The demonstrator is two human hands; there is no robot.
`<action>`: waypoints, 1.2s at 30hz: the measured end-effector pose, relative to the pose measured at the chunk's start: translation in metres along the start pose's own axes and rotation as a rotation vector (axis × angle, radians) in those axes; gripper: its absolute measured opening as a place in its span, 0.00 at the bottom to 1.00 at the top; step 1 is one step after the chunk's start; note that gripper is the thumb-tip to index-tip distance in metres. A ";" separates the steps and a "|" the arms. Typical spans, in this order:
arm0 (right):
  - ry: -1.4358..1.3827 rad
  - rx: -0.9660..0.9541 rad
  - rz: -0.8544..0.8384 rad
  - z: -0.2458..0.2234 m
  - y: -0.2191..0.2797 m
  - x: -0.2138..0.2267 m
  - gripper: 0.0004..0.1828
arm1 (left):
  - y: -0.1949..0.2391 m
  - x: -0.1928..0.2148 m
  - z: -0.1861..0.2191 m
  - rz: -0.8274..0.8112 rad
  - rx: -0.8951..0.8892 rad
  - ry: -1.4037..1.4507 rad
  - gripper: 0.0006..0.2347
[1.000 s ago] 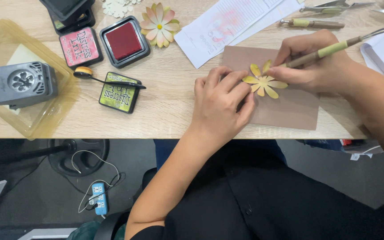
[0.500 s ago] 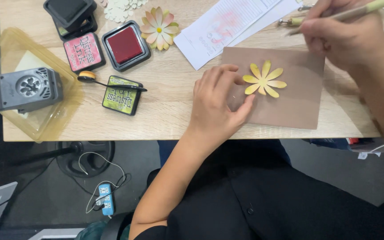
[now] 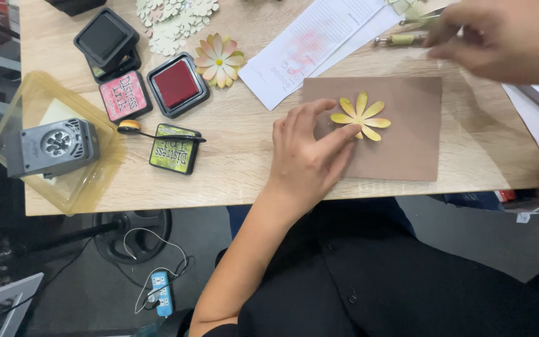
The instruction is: Ink and shape paper flower cutouts using a blending brush and a ball stylus tool
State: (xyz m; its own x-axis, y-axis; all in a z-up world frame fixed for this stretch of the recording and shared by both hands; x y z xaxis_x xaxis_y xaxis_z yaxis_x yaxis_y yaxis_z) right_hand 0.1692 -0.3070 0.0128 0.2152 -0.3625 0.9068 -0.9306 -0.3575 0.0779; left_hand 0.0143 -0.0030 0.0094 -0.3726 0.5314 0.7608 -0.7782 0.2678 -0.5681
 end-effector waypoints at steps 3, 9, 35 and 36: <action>0.288 0.116 -0.076 -0.022 0.001 -0.004 0.16 | -0.001 0.001 0.002 -0.003 -0.016 -0.010 0.04; 0.317 0.125 -0.109 -0.025 -0.001 -0.001 0.16 | -0.004 0.005 0.004 -0.006 -0.032 -0.028 0.02; -0.517 0.708 -0.015 -0.116 0.031 -0.039 0.08 | -0.004 0.007 0.003 -0.012 0.084 0.007 0.08; -0.444 0.735 0.024 -0.116 0.032 -0.041 0.10 | -0.005 0.009 0.004 -0.006 0.072 0.007 0.06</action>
State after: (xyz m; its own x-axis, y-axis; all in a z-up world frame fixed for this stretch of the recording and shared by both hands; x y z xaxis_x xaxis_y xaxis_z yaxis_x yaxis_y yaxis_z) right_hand 0.0959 -0.2037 0.0257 0.4365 -0.6254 0.6468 -0.5416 -0.7567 -0.3661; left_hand 0.0133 -0.0028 0.0203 -0.3649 0.5353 0.7617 -0.8145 0.2128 -0.5398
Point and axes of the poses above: each hand's wrist, its own y-axis away from the middle knuckle, its own x-axis out of the back of the hand, z = x × y, the point moved 2 cm from there along -y, towards the middle knuckle, and after that the axes turned 11 degrees about -y, right-handed, at the moved point
